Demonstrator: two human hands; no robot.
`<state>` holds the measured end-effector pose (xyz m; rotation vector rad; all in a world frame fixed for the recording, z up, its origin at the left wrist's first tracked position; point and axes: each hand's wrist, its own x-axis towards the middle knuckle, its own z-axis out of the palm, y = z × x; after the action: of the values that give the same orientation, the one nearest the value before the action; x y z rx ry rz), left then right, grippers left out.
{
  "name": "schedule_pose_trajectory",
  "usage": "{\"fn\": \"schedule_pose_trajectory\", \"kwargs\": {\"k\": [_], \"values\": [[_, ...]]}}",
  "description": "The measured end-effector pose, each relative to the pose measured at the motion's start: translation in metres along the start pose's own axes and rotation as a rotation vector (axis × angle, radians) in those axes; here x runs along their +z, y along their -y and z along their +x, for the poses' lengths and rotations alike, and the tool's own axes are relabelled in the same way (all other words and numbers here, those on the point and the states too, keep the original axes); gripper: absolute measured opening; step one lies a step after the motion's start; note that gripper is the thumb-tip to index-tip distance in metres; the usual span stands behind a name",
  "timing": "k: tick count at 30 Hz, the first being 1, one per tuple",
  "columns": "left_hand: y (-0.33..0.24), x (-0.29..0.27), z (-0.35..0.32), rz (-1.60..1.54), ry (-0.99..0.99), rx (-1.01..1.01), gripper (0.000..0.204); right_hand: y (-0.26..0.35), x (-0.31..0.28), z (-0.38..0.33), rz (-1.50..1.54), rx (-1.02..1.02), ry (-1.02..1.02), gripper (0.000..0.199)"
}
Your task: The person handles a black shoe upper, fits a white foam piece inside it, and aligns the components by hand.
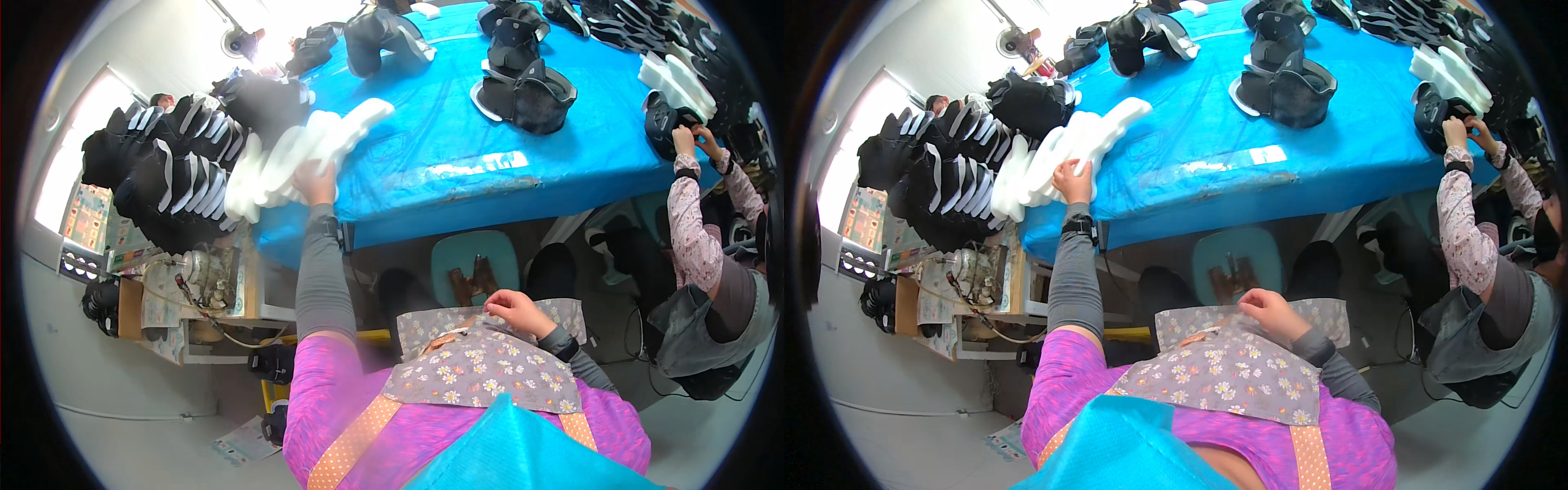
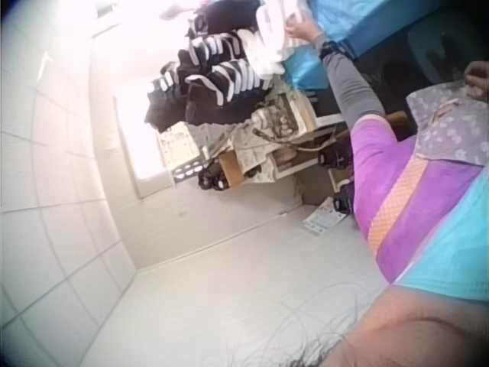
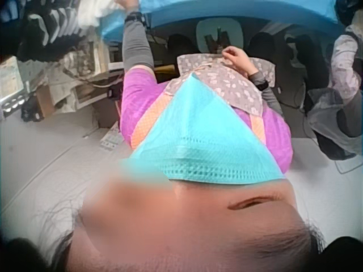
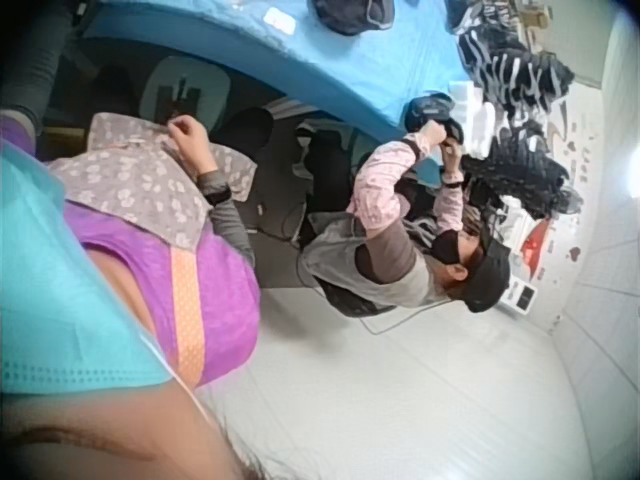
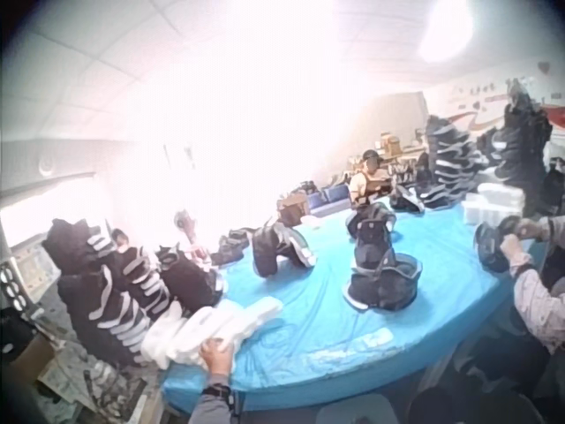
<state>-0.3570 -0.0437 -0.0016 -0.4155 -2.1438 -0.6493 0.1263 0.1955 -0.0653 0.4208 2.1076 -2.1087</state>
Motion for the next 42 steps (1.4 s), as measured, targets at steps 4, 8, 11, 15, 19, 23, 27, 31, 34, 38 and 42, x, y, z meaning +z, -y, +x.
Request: {"fn": "schedule_pose_trajectory", "kwargs": {"k": [4,8,11,15,19,23,27,31,34,38,42], "values": [[0.015,0.001,0.010,-0.358,0.244,-0.229,0.042,0.034,0.003,0.013,-0.008,-0.018,0.123,0.018],[0.046,-0.002,0.017,-0.726,0.044,-0.596,0.043,0.058,0.010,0.020,-0.014,-0.101,0.191,0.017],[0.033,-0.009,0.007,-0.934,-0.116,-0.668,0.048,0.070,0.010,0.019,0.036,-0.080,0.203,0.018],[-0.025,-0.054,0.007,-0.973,-0.256,-0.596,0.054,0.089,0.007,0.024,0.047,-0.191,0.211,0.016],[-0.133,-0.106,-0.029,-1.411,-0.039,-0.535,0.063,0.128,0.005,0.033,-0.064,-0.544,0.000,0.021],[-0.238,-0.169,-0.095,-1.722,0.540,-0.676,0.061,0.175,0.035,0.048,-0.106,-0.824,-0.269,0.053],[-0.252,-0.176,-0.120,-1.786,0.614,-0.720,0.058,0.169,0.031,0.061,-0.227,-0.910,-0.320,0.072],[-0.239,-0.179,-0.108,-1.510,0.807,-0.679,0.049,0.155,0.023,0.058,-0.298,-0.858,-0.381,0.059],[-0.222,-0.177,-0.109,-1.383,0.900,-0.668,0.046,0.147,0.012,0.057,-0.229,-0.732,-0.447,0.044],[-0.170,-0.162,-0.095,-1.498,0.547,-0.702,0.047,0.124,-0.042,0.057,0.052,-0.760,-0.754,0.033],[-0.110,-0.148,-0.034,-0.887,-0.030,-0.517,0.044,0.116,-0.094,0.028,0.382,-0.645,-0.827,0.034]]}}
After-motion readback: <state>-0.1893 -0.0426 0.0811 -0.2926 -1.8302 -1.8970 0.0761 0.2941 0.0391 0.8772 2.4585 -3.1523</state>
